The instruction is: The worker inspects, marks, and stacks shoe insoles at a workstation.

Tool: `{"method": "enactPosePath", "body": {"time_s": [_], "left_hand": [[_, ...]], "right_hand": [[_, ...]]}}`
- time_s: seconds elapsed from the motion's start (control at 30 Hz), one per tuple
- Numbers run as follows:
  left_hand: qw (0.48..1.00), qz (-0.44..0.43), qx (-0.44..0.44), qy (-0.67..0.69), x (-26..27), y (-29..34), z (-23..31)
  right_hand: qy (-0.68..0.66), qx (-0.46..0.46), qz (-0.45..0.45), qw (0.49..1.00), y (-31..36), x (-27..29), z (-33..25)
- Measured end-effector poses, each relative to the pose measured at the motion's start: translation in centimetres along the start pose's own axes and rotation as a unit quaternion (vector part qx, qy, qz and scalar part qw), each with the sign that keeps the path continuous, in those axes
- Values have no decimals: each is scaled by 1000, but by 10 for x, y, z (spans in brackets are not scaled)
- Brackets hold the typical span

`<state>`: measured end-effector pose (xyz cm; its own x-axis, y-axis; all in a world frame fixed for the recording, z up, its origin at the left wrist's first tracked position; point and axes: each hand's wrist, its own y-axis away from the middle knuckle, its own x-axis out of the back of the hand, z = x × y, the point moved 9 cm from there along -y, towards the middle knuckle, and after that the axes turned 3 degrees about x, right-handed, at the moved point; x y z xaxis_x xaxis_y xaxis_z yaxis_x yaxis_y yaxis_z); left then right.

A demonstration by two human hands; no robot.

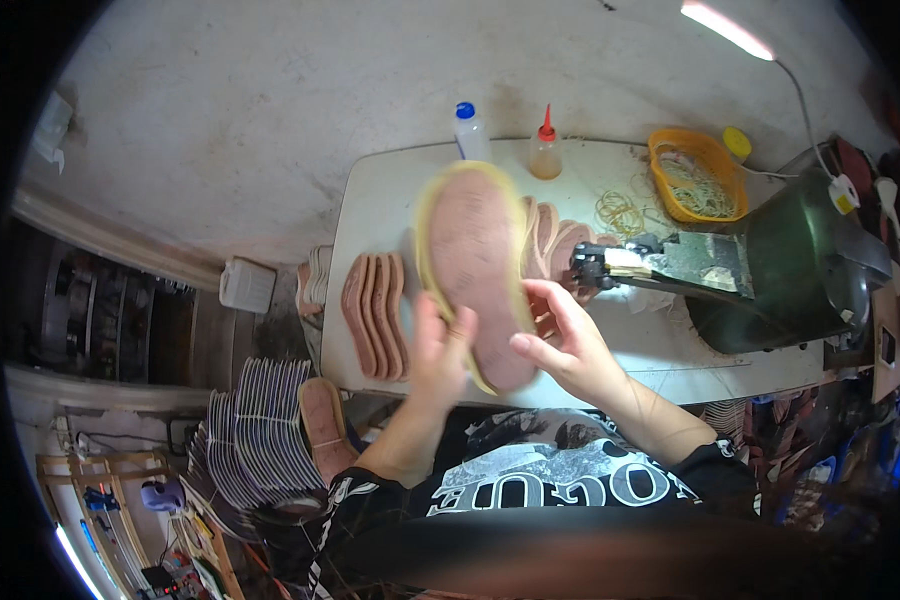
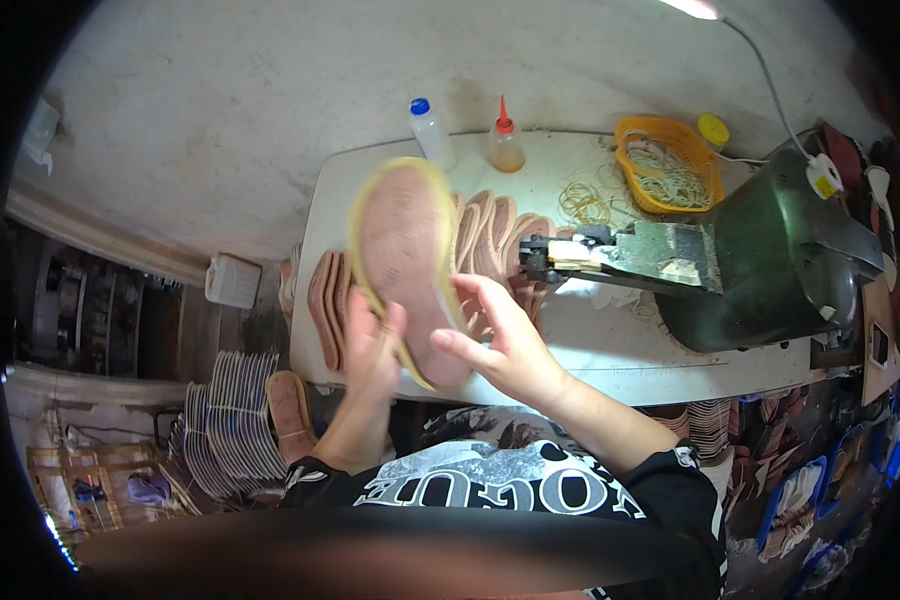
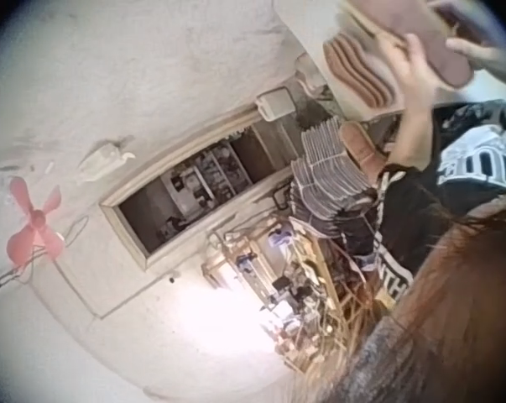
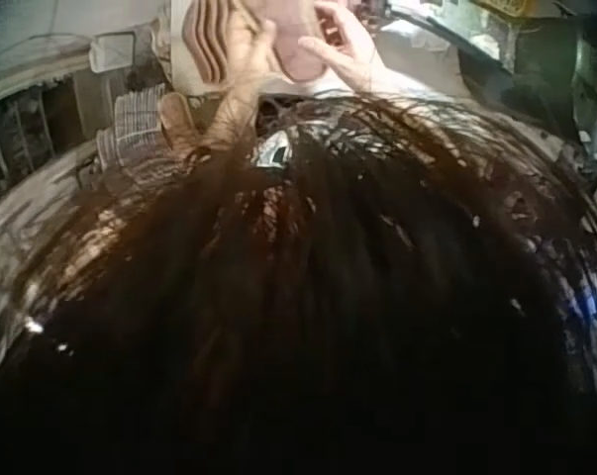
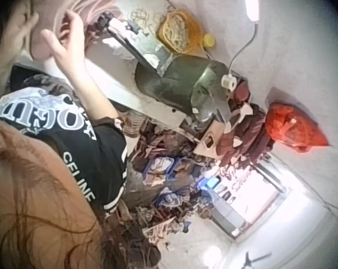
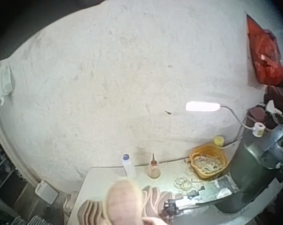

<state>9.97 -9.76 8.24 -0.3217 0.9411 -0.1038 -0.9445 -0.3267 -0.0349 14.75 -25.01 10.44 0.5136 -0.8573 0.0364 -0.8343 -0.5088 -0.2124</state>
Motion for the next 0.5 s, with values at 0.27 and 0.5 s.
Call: {"method": "enactPosePath", "body": {"time_s": [0.27, 0.5], "left_hand": [[989, -67, -27, 130, -54, -42, 32], [961, -196, 107, 161, -75, -87, 23]], "right_hand": [[71, 79, -109, 988, 12, 37, -17], [20, 64, -83, 994, 28, 62, -11]]}}
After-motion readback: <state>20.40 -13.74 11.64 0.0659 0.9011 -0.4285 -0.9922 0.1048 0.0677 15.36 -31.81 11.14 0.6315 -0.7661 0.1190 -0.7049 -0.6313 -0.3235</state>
